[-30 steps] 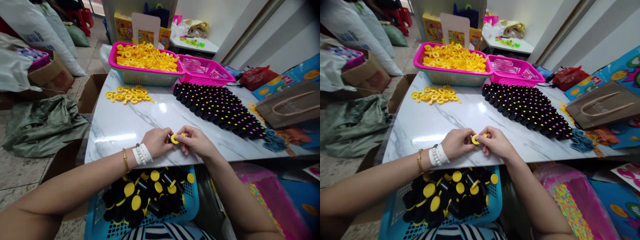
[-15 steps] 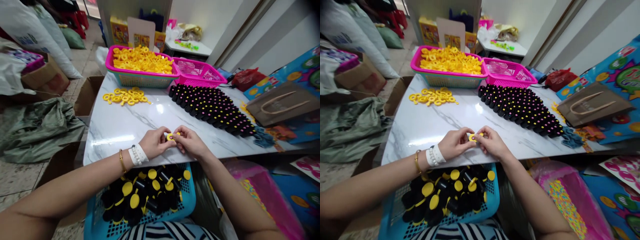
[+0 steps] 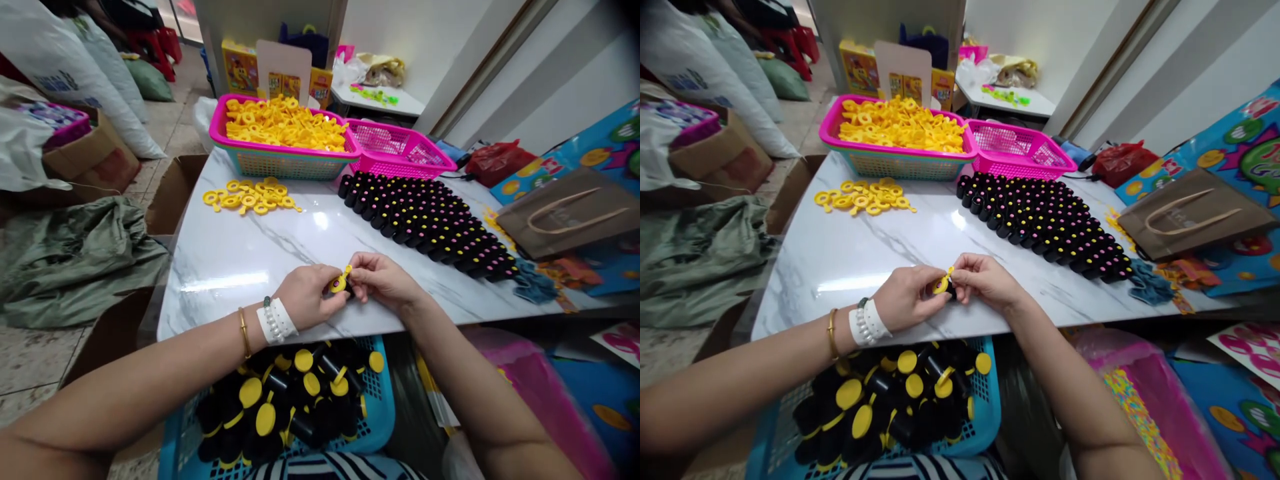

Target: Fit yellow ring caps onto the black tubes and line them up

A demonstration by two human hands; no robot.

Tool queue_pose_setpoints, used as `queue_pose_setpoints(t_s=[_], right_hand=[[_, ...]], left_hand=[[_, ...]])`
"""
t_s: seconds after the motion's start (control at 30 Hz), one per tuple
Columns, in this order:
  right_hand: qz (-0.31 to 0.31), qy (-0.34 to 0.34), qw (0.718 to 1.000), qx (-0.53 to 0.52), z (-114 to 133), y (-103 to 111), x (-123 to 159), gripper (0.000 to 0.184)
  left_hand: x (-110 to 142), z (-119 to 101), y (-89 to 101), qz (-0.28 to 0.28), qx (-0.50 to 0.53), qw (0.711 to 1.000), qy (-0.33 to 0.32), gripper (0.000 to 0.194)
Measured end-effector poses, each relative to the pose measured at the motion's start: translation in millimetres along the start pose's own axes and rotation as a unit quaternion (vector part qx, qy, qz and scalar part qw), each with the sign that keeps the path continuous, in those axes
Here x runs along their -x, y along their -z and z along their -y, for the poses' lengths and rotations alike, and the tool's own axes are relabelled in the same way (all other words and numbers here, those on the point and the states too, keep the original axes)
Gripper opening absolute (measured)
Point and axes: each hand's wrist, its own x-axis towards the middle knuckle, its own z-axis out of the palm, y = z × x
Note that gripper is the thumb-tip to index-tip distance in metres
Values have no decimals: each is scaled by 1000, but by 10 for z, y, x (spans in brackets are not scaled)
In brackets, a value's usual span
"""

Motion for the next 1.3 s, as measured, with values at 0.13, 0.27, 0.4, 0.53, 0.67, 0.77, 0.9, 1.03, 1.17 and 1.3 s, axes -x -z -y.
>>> queue_pose_setpoints(t_s=[0.13,0.27,0.4,0.53,0.67,0.77,0.9,1.03,1.17,1.3], right_hand=[[14,-26,999,-21,-9,15,15,28],[8,-37,999,-14,-8,-8,2,26],[51,-36,998,16,62,-66,-75,27],[60,-63,988,129,167,-168,-147,30],[36,-60,975,210,143,-295,-100,31],[9,-26,976,215,30,-408,39,30],[-39,61,946,316,-202,-588,329,31],[-11,40,926,375,-469,-790,720,25],[20,1,921,388,-625,-895,844,39],[-49,50,923,378,-581,-871,833,45]], left_hand=[[-1,37,81,6,-29,999,15,13],[-16,73,143,29,-27,999,17,13],[-53,83,121,53,-5,999,10,12],[-87,120,82,52,13,998,12,11],[-93,105,64,46,11,999,27,13],[-23,12,67,66,-13,996,59,16],[210,-126,91,153,-34,986,60,27],[466,-111,438,200,9,980,-3,34],[290,562,1175,-86,-92,979,160,40],[-16,1377,1607,-157,-235,931,231,42]])
